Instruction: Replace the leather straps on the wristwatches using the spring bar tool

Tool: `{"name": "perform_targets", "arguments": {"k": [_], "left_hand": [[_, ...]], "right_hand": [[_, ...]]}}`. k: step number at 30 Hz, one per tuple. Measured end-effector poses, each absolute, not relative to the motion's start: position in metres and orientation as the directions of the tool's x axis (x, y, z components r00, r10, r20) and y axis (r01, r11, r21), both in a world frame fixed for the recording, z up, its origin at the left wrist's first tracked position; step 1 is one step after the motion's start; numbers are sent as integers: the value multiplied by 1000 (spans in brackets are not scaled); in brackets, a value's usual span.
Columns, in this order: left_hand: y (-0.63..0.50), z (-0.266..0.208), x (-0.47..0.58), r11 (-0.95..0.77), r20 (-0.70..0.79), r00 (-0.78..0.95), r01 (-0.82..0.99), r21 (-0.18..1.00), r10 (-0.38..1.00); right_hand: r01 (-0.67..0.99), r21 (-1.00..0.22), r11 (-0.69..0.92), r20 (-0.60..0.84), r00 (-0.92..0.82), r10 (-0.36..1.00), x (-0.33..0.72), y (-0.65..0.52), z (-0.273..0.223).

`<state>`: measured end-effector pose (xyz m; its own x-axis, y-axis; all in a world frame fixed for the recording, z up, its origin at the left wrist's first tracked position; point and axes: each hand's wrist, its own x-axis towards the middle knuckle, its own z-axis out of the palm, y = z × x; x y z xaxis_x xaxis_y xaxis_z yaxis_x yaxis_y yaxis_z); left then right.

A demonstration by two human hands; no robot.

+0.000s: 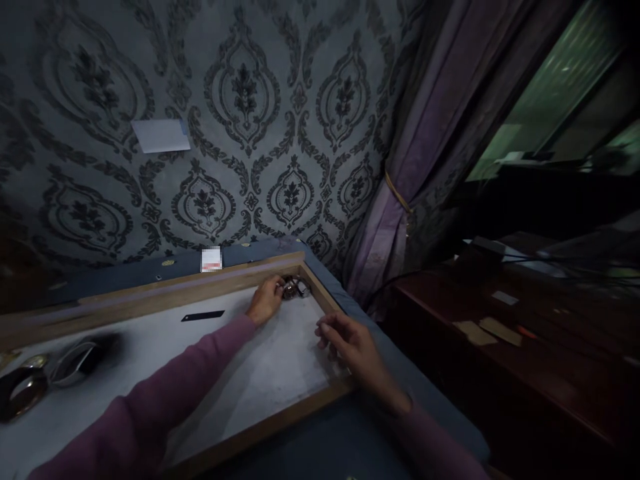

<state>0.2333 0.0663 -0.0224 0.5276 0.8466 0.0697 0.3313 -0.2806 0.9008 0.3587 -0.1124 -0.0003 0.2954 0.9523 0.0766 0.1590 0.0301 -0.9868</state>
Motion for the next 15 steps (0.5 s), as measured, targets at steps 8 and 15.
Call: {"name": "perform_targets", "arguments": {"k": [8,15], "left_hand": [[68,-18,241,-107,-27,497,238,965,867],[48,-7,215,207,-180,569,17,978,803]], "right_hand": [[148,-988,40,82,290,954,358,-112,1],[128,-991,48,77,234,969,356,-96,2]]}}
